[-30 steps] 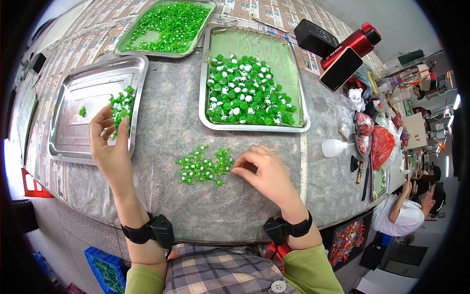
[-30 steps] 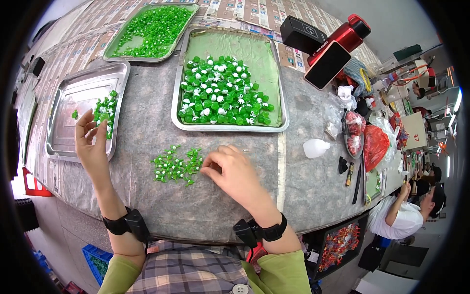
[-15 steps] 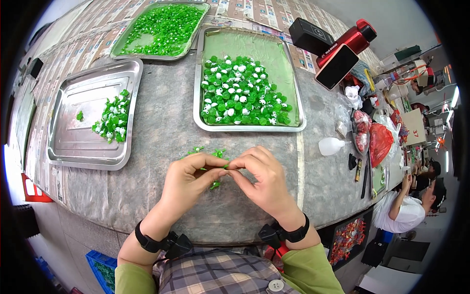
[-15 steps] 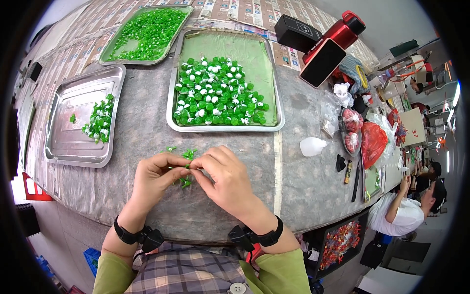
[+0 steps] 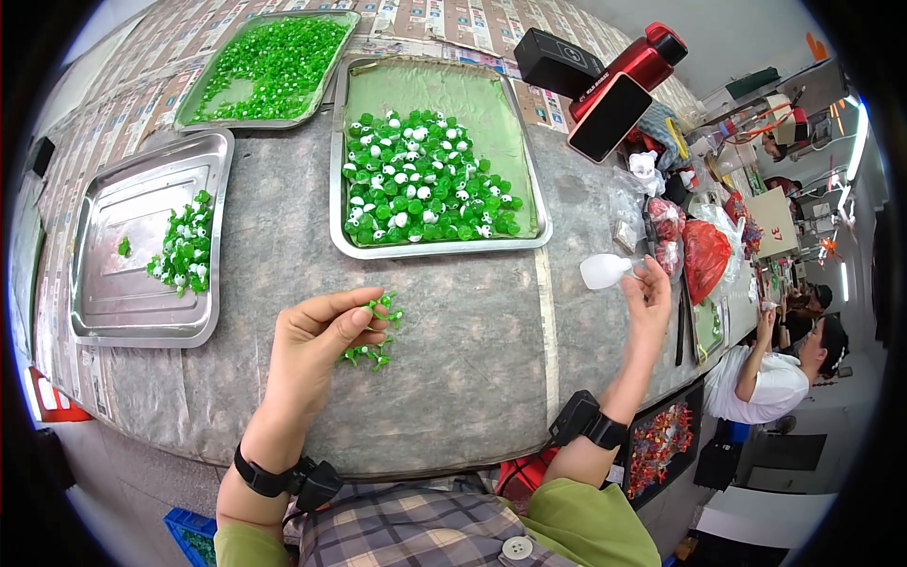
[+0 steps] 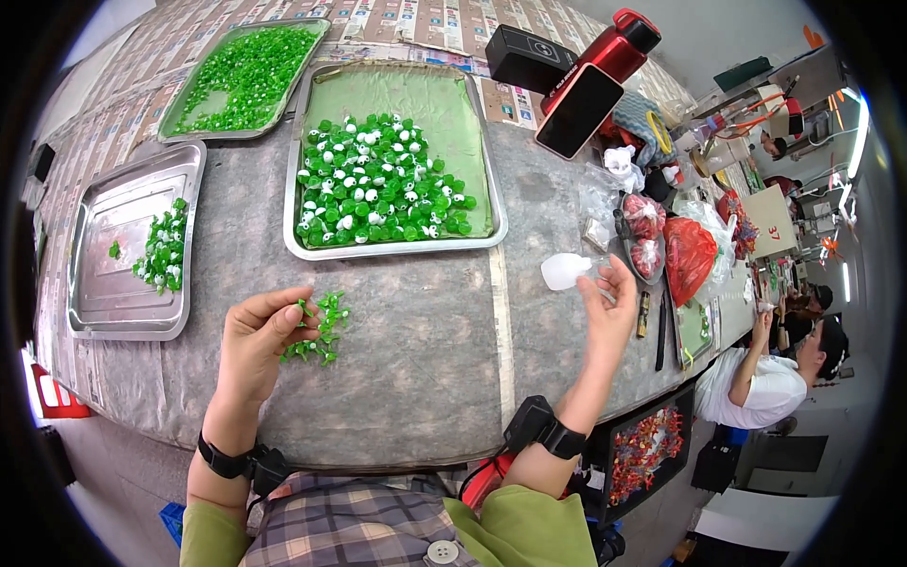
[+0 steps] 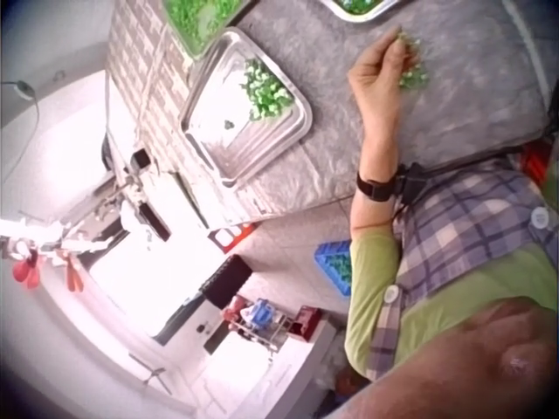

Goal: The person assembles toy frogs by applying glue from a bottle to a green plastic body and pressing a white eye piece onto it. The assembled frog is then placed onto a metal tray and the process is repeated.

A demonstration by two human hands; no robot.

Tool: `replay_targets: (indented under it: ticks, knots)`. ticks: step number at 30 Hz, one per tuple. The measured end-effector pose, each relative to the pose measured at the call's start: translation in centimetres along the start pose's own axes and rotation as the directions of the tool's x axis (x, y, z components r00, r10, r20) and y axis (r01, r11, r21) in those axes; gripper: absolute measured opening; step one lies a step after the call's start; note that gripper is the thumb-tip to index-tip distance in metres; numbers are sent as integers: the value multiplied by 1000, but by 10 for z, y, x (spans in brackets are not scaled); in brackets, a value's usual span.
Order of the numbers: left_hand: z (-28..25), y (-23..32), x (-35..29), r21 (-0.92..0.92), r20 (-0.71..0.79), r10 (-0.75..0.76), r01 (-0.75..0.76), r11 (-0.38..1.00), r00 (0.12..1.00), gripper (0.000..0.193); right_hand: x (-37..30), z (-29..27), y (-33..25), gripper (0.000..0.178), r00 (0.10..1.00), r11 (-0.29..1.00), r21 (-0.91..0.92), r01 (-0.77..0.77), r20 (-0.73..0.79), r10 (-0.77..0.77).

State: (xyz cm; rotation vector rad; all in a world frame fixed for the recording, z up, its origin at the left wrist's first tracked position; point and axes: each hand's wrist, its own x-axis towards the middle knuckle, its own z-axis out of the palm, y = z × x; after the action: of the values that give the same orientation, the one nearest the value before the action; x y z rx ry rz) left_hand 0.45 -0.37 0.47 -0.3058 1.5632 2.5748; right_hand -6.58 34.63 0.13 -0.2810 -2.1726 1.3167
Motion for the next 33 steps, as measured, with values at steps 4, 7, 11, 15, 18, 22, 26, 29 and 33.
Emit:
replay_targets:
  ticks: [4, 7, 11, 15, 18, 22, 26, 29, 33]
  knots:
    - [-2, 1, -1, -50, 25, -44, 46, 998, 999, 19, 3, 7, 23, 32, 909, 984, -90, -153, 378, 176]
    - [0, -1, 0, -104, 40, -80, 84, 991, 996, 16, -3, 19, 0, 33, 942, 982, 125, -138, 324, 91]
    - [-2, 0, -1, -205, 84, -122, 137, 969, 989, 10, -29, 48, -83, 36, 940, 943, 331, -37, 331, -79]
    - [-4, -3, 0, -280, 128, -124, 156, 947, 984, 9, -56, 61, -120, 45, 888, 878, 469, -92, 438, -141]
    - [-7, -4, 1, -307, 137, -94, 133, 942, 986, 10, -74, 77, -134, 49, 895, 848, 530, 6, 376, -241]
    - [-8, -4, 0, -322, 126, -134, 168, 932, 983, 10, -86, 87, -137, 49, 882, 809, 587, -10, 387, -270]
    - [-7, -3, 1, -329, 139, -148, 187, 926, 979, 10, -85, 85, -129, 47, 830, 786, 582, 208, 320, -457]
    - [-7, -4, 1, -329, 147, -147, 188, 926, 978, 10, -88, 86, -129, 44, 817, 798, 549, 251, 323, -479]
    - [-7, -5, 1, -331, 141, -148, 187, 925, 979, 10, -88, 87, -129, 42, 788, 806, 510, 300, 344, -510]
